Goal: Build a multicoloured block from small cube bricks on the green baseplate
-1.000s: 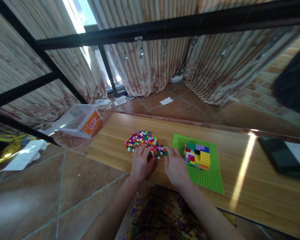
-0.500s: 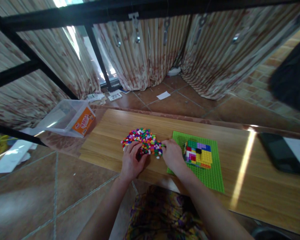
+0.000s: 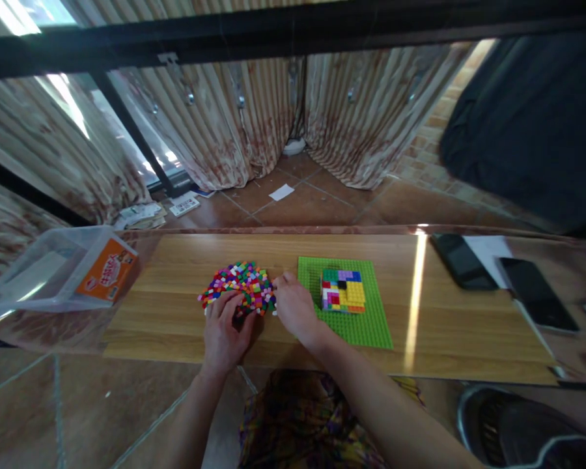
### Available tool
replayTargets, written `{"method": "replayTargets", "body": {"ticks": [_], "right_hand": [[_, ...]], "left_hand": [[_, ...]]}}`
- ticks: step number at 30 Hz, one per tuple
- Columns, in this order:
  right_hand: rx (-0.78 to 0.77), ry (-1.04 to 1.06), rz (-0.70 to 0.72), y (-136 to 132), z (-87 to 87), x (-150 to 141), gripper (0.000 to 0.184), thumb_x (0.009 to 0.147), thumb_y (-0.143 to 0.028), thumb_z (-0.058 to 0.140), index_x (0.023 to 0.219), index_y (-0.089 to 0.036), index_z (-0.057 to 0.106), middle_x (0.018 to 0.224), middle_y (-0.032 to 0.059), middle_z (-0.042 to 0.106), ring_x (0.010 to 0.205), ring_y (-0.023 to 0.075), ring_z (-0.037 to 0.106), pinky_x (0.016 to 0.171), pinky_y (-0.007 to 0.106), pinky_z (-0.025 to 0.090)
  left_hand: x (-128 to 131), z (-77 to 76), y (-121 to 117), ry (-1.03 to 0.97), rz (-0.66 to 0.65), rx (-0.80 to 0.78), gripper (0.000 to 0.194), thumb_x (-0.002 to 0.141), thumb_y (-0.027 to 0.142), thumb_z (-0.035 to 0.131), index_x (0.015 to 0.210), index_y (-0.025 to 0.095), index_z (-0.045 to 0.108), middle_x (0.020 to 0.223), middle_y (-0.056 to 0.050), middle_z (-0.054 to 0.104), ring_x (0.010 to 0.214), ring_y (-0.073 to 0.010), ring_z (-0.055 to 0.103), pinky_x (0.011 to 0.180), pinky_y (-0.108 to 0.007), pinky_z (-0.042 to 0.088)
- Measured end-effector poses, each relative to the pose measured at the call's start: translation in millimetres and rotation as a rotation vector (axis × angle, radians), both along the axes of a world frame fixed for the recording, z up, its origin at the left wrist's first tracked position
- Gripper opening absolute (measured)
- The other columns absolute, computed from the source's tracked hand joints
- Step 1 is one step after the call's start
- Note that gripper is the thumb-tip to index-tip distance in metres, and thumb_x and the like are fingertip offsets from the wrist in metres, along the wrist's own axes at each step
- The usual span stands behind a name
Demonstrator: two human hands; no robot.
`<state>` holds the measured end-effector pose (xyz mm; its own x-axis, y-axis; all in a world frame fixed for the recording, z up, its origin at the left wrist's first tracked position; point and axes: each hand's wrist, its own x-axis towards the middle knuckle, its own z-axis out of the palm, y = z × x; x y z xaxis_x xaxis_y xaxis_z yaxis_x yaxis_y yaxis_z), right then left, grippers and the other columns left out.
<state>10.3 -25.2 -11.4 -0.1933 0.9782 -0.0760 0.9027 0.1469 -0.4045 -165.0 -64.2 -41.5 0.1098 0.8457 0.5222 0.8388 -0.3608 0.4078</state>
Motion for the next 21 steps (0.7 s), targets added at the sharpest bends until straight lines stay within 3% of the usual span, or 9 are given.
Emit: {"method": "replayTargets", "body": {"ticks": [9, 15, 18, 21], "right_hand": [[0.01, 0.068, -0.019, 0, 4.3, 0, 0.026, 0.095, -0.012, 0.04, 0.107, -0.017, 0.062, 0.111, 0.0094, 0.062, 0.098, 0.0191, 0.063, 0.079, 0.027, 0.049], [0.138, 0.516, -0.068, -28, 10.3, 19, 0.022, 0.096, -0.019, 0.044, 0.099, -0.019, 0.066, 0.098, 0.0068, 0.067, 0.092, 0.0175, 0.064, 0.083, 0.028, 0.047], [0.091, 0.795, -0.156, -51, 12.6, 37, 0.016, 0.091, -0.022, 0.052, 0.097, -0.019, 0.066, 0.09, 0.0041, 0.069, 0.082, 0.0157, 0.064, 0.076, 0.027, 0.049], [0.001, 0.995, -0.269, -69, 14.6, 57, 0.01, 0.086, -0.029, 0.059, 0.086, -0.02, 0.065, 0.076, 0.0001, 0.066, 0.07, 0.0136, 0.06, 0.064, 0.024, 0.047]], "left_hand": [[-2, -0.8, 1, 0.031, -0.011, 0.041, 0.032, 0.085, 0.036, 0.065, 0.11, 0.017, 0.061, 0.114, -0.012, 0.064, 0.107, -0.0271, 0.059, 0.095, -0.044, 0.047], [21, 17.9, -3, -0.04, -0.061, 0.049, 0.03, 0.086, 0.03, 0.064, 0.114, 0.019, 0.061, 0.114, -0.011, 0.064, 0.109, -0.0251, 0.059, 0.095, -0.042, 0.048], [50, 32.5, -8, -0.143, -0.184, -0.03, 0.028, 0.087, 0.026, 0.063, 0.115, 0.02, 0.061, 0.109, -0.007, 0.068, 0.104, -0.0219, 0.062, 0.092, -0.037, 0.05], [80, 43.3, -13, -0.262, -0.372, -0.21, 0.021, 0.088, 0.022, 0.061, 0.108, 0.022, 0.065, 0.099, -0.004, 0.071, 0.092, -0.0172, 0.065, 0.082, -0.029, 0.053]]}}
